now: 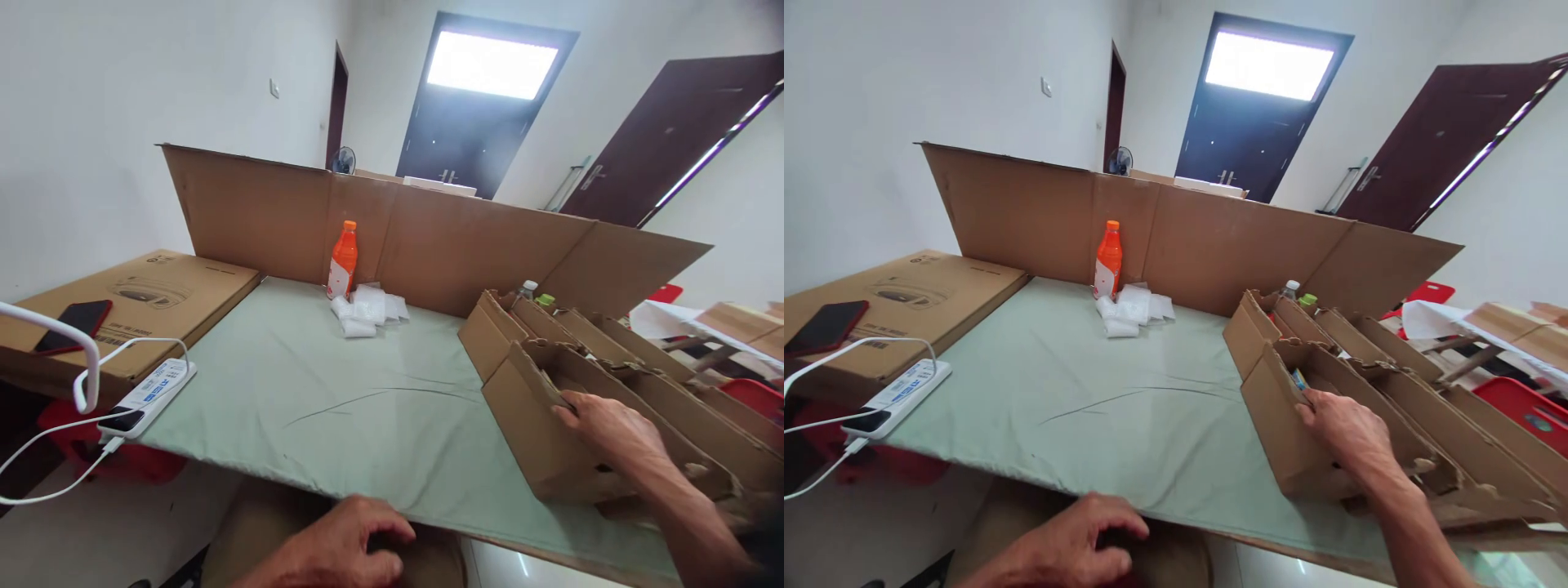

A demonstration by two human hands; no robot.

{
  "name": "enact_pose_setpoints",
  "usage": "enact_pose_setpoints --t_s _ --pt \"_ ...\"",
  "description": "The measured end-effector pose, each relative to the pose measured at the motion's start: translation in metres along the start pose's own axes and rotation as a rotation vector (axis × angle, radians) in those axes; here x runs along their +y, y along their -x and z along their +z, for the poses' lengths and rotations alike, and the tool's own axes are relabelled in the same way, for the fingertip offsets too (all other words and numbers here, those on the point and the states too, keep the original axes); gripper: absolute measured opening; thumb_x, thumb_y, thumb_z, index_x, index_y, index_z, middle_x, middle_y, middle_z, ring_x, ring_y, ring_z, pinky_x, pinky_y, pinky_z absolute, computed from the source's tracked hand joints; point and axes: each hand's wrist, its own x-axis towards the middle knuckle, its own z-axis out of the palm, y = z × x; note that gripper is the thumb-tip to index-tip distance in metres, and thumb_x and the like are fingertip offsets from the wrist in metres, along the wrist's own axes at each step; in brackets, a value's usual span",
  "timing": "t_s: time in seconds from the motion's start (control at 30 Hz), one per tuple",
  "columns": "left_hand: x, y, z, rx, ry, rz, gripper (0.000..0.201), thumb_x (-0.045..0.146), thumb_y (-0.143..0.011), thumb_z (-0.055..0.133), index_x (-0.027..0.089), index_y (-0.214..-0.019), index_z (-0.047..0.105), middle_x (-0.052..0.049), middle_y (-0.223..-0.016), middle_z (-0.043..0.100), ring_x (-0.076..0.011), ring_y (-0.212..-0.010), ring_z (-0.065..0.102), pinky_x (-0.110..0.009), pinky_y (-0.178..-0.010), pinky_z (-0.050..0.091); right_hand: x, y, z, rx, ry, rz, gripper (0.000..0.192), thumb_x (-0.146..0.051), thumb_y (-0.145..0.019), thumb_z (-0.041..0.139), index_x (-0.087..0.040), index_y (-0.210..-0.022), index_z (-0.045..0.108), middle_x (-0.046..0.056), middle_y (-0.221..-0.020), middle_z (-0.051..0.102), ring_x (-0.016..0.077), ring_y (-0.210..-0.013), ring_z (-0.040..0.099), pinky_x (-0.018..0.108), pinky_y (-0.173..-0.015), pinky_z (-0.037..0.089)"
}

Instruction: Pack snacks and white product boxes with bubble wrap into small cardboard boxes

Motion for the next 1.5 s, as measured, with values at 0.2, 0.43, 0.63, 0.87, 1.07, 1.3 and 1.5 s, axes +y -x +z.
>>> enact_pose_setpoints --t_s 0.2,0.43,0.63,0.87,1.07,1.3,1.5 --pt "0.008 0.013 -0.052 0.507 -0.013 -0.144 0.039 0.033 -0.081 0.057 0.024 -0.117 0.071 -0.009 -0.127 0.067 -0.0245 -0.107 0.065 -0.033 -0.081 0.054 -0.119 -0.015 -0.042 -0.118 0.108 -0.175 0.015 -0.023 -0.086 0.062 -0.024 -0.072 0.069 0.005 -0.067 0.072 0.0229 -0.061 0.065 0.035 -0.066 0.041" --pt "-0.030 0.020 -0.073 0.945 -0.074 -0.100 0.061 0.040 -0.080 0.059 0.020 -0.137 0.050 -0.014 -0.140 0.055 -0.0287 -0.126 0.056 -0.046 -0.101 0.049 -0.208 -0.013 -0.049 0.159 -0.425 -0.410 0.020 -0.037 -0.096 0.059 -0.024 -0.105 0.071 0.007 -0.108 0.076 0.0215 -0.095 0.068 0.039 -0.092 0.043" --pt "-0.051 0.019 -0.075 0.987 -0.014 -0.146 0.073 0.040 -0.078 0.062 0.019 -0.144 0.039 -0.017 -0.146 0.047 -0.0318 -0.131 0.051 -0.050 -0.106 0.045 -0.189 0.031 0.004 0.045 -0.795 0.078 0.031 -0.044 -0.091 0.058 -0.022 -0.111 0.068 0.010 -0.114 0.073 0.0255 -0.100 0.068 0.043 -0.088 0.053" --pt "-0.059 -0.003 -0.075 0.944 0.048 -0.089 0.073 0.037 -0.074 0.063 0.013 -0.140 0.042 -0.020 -0.140 0.050 -0.0321 -0.130 0.052 -0.049 -0.107 0.045 -0.212 0.038 0.075 -0.369 -1.050 0.158 0.065 -0.042 -0.080 0.065 -0.020 -0.140 0.048 0.015 -0.135 0.060 0.0288 -0.113 0.063 0.042 -0.086 0.053" --pt "-0.060 -0.013 -0.075 0.950 0.104 -0.108 0.064 0.034 -0.073 0.063 0.015 -0.132 0.048 -0.015 -0.131 0.062 -0.0293 -0.119 0.062 -0.044 -0.101 0.050 -0.236 0.042 0.114 -0.229 -1.142 0.187 0.052 -0.037 -0.079 0.067 -0.020 -0.127 0.056 0.011 -0.121 0.067 0.0290 -0.108 0.063 0.041 -0.090 0.051" --pt "-0.054 -0.035 -0.087 0.950 0.039 -0.126 0.055 0.034 -0.075 0.059 0.014 -0.126 0.056 -0.010 -0.114 0.071 -0.0253 -0.100 0.069 -0.037 -0.086 0.055 -0.222 0.038 0.111 -0.264 -1.093 0.285 0.053 -0.027 -0.076 0.061 -0.023 -0.129 0.056 0.006 -0.104 0.070 0.0261 -0.088 0.066 0.037 -0.076 0.054" --pt "-0.058 -0.074 -0.101 0.904 -0.014 -0.107 0.054 0.033 -0.077 0.057 0.013 -0.127 0.056 -0.012 -0.114 0.071 -0.0255 -0.095 0.069 -0.037 -0.083 0.056 -0.209 0.013 0.113 -0.274 -1.026 0.359 0.043 -0.031 -0.075 0.057 -0.022 -0.117 0.060 0.006 -0.095 0.070 0.0255 -0.077 0.065 0.040 -0.072 0.054"
